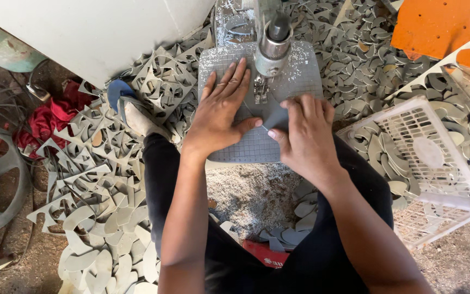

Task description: The person operates a sewing machine to stitch curved gray shoe sole parts. They repeatedly place each part under the needle, guide it through the machine, and remove the stitched piece, continuing this cycle throughout the clip.

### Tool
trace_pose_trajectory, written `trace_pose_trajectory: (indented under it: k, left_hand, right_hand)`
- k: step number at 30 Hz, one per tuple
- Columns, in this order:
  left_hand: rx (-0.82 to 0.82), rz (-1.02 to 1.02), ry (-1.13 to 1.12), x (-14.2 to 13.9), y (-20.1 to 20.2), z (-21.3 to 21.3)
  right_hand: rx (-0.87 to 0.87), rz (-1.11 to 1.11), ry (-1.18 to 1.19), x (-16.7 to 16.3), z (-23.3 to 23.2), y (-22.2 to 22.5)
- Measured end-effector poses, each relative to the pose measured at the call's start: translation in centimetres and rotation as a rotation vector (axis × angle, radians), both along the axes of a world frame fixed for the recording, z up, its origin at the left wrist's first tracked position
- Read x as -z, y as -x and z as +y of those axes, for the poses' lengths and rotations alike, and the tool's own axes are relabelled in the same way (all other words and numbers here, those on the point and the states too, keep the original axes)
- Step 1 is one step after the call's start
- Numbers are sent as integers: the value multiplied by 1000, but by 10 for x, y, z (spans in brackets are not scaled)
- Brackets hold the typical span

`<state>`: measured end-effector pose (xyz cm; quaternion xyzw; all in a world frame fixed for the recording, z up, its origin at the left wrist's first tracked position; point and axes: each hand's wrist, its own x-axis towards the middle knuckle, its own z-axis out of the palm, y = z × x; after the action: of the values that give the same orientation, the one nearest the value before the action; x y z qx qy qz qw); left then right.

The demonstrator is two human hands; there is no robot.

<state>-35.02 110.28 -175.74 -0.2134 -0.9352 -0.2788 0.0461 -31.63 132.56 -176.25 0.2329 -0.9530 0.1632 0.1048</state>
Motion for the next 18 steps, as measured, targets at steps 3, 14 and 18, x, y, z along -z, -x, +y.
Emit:
trace_pose_trajectory:
  k: [3, 14, 18]
  left_hand:
    - [-57, 26, -30, 0, -9, 6]
    - [-259, 98, 105, 7, -33, 34]
    - [-211, 65, 102, 4, -27, 28]
  right_hand:
    - [50, -16, 21, 2, -6, -3]
    - [-88, 8, 117, -7, 15, -1]
    - [-141, 25, 126, -3, 26, 0]
